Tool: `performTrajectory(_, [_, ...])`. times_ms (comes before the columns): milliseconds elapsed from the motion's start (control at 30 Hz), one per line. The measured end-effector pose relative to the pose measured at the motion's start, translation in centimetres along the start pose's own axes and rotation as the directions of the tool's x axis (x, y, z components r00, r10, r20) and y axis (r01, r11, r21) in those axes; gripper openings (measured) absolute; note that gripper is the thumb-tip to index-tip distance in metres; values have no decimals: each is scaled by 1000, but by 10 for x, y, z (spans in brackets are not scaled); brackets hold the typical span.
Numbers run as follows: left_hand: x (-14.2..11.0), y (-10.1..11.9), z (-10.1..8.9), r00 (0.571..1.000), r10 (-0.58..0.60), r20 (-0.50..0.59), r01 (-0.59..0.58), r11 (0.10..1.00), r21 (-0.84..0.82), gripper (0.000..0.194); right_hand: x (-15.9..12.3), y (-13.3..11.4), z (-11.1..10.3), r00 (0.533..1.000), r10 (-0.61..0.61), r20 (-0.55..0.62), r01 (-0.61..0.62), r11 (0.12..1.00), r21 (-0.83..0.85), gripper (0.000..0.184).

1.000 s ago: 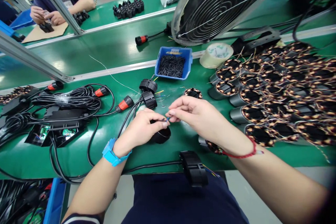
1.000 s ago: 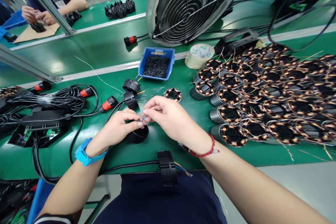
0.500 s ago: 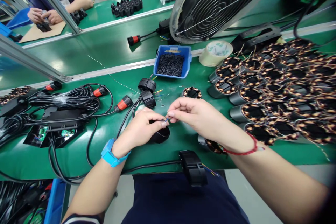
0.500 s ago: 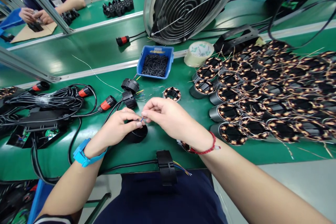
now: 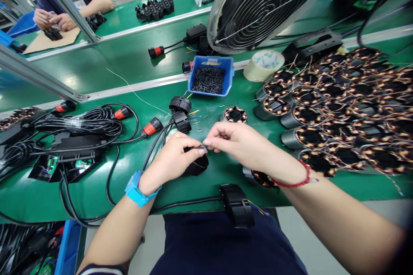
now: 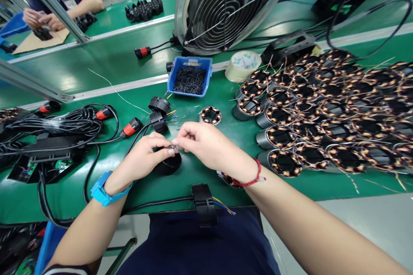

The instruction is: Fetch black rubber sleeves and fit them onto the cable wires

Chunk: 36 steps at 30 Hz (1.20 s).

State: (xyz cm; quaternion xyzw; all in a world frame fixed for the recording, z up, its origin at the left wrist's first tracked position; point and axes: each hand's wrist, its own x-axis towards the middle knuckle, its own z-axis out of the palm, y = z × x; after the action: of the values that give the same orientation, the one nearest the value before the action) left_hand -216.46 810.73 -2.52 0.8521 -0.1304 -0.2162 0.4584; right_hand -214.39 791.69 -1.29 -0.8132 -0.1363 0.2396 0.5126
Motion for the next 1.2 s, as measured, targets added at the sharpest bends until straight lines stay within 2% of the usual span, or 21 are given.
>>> performTrajectory(133, [1,2,1,1000,-17,-23,17,1000,21,13,-1,0,5,999,-32,26,35,991,-126,26])
performTrajectory(233, [1,1,3,997,-57,-51,57,998,-3,8,-3,-1,5,997,-68,22,70,984,-163,16])
performTrajectory(333, [0,-2,3,997,-55,-57,51,996,-69,10,-5,-3,4,997,-45,62,53,990,-130,13])
performTrajectory(500, [-2,-7,2,999,-39,23,43,984,-171,15,-4,-3,4,998,-29,58,37,991,-132,13])
performTrajectory(667, [0,-9,3,997,-57,-42,52,992,-115,20,-2,-9,10,994,48,98,-26,976,-215,17])
performTrajectory(900, [-1,-6,1,995,-50,82,60,991,-120,28,-3,-8,11,998,54,-41,-66,921,-385,12])
performTrajectory(1000, [0,-8,3,996,-59,62,68,987,-147,25,-6,-6,13,997,46,-63,-68,911,-406,12])
performTrajectory(1100, [0,-9,5,997,-67,32,71,983,-167,26,-6,-8,16,998,68,-15,-68,916,-395,11])
performTrajectory(1200, [1,-10,7,997,-82,10,83,989,-119,28,-3,-11,17,993,102,59,-67,899,-432,14])
